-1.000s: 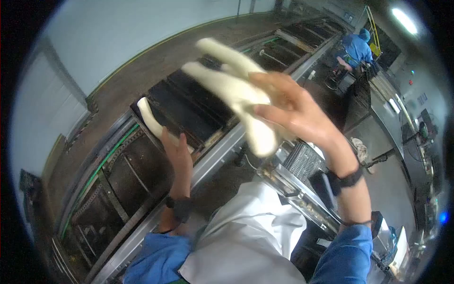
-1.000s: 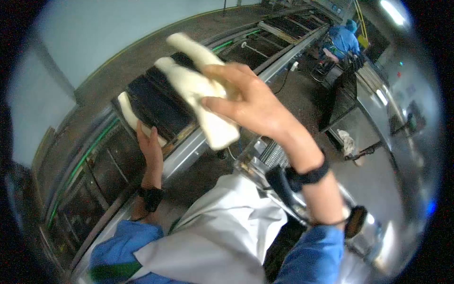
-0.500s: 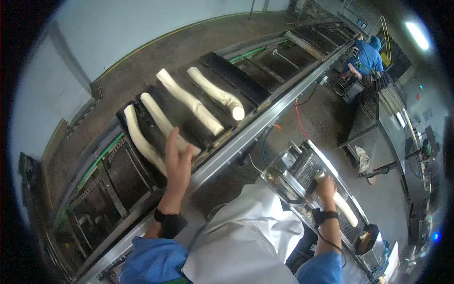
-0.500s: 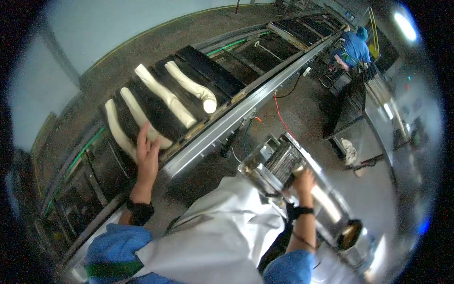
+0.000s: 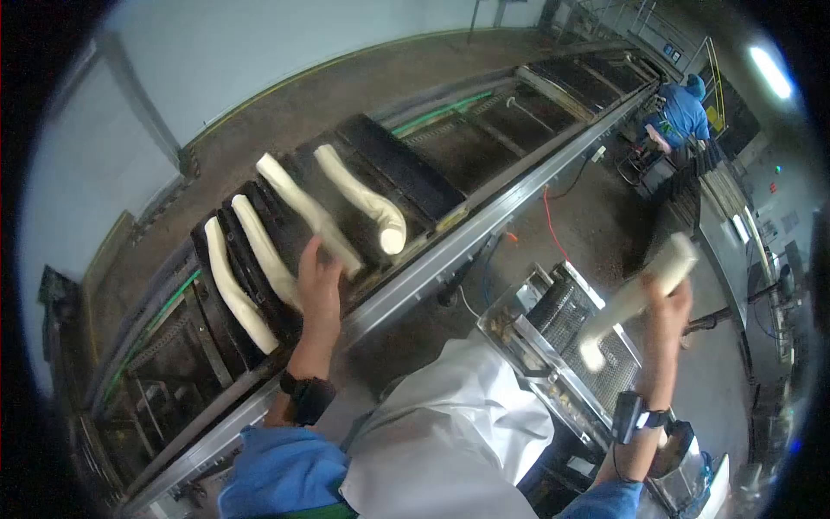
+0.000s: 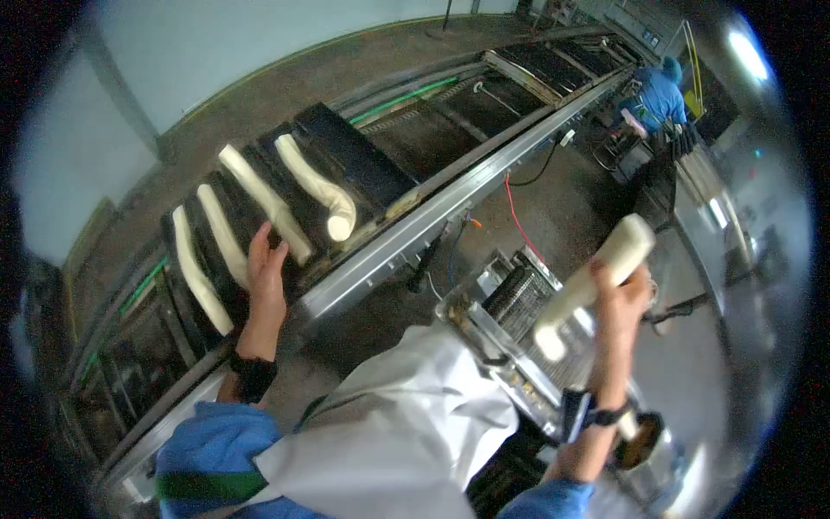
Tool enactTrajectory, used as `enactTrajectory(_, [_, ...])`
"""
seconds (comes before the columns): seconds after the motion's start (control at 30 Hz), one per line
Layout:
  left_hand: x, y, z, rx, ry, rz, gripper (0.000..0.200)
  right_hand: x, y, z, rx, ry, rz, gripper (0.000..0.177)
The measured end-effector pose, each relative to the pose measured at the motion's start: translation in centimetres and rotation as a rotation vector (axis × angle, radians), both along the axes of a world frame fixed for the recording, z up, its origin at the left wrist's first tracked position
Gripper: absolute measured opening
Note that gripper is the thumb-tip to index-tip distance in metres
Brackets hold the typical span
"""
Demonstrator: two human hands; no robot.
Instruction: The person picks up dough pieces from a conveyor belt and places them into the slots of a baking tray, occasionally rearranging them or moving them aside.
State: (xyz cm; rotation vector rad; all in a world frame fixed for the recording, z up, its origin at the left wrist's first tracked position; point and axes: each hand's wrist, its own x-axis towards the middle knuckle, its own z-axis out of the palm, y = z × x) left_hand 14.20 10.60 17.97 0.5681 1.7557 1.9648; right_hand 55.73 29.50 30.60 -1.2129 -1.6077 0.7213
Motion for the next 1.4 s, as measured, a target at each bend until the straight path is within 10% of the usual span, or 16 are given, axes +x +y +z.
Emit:
enactTrajectory(0.1, [0.0, 1.2, 0.1, -0.032, 0.015, 0.043, 0.058, -1.6, 0.2, 5.3, 0.007, 0.537, 0.461, 0.068])
enactTrajectory(0.27, [-4.9, 3.4, -5.5, -0.337, 0.058, 0.082, 0.062, -9.4, -3.1, 8.0, -0.057, 0.561, 0.824, 0.122])
enactTrajectory(0.53, [-7.2, 0.6, -5.4, -0.368, -0.039, 0.322, 0.046, -4.9, 0.2, -0.5, -0.255, 0.339, 0.653, 0.078])
enactTrajectory(0.63, [-5.8, -1.4, -5.2, -0.242, 0.2, 0.348, 0.036, -1.8, 1.9, -4.6, -0.351, 0.22, 0.469, 0.064])
enactTrajectory(0.73, [-0.2, -1.4, 1.0, -0.488, 1.169, 0.437, 0.034, 2.1, 3.8, -10.1, -0.363, 0.144, 0.349, 0.057])
enactTrajectory(0.87, [0.1, 1.6, -0.7, -0.437, 0.807, 0.035, 0.047, 7.4, 5.4, -14.4, -0.265, -0.281, 0.148, 0.055])
enactTrajectory(1.03, [-2.1, 1.9, -1.9, -0.47, 0.11, 0.074, 0.048, 13.2, 4.4, -17.2, -0.351, -0.954, -0.156, 0.062])
enactTrajectory(1.1, [-2.9, 0.8, -1.3, -0.085, -0.092, 0.076, 0.051, 16.2, 4.7, -20.2, -0.301, -1.027, -0.294, 0.063])
enactTrajectory(1.17, [-3.9, -0.1, -0.9, -0.117, -0.102, 0.134, 0.049, 19.1, 4.9, -23.6, -0.254, -1.047, -0.242, 0.061])
enactTrajectory(1.27, [-6.2, -1.1, -0.4, -0.41, 0.613, 0.246, 0.034, 17.6, 5.1, -22.1, -0.221, -1.065, -0.175, 0.061])
enactTrajectory(1.4, [-10.9, -3.2, 0.2, -0.557, 0.604, 0.432, 0.043, 19.4, 6.8, -25.5, 0.039, -1.237, -0.267, 0.067])
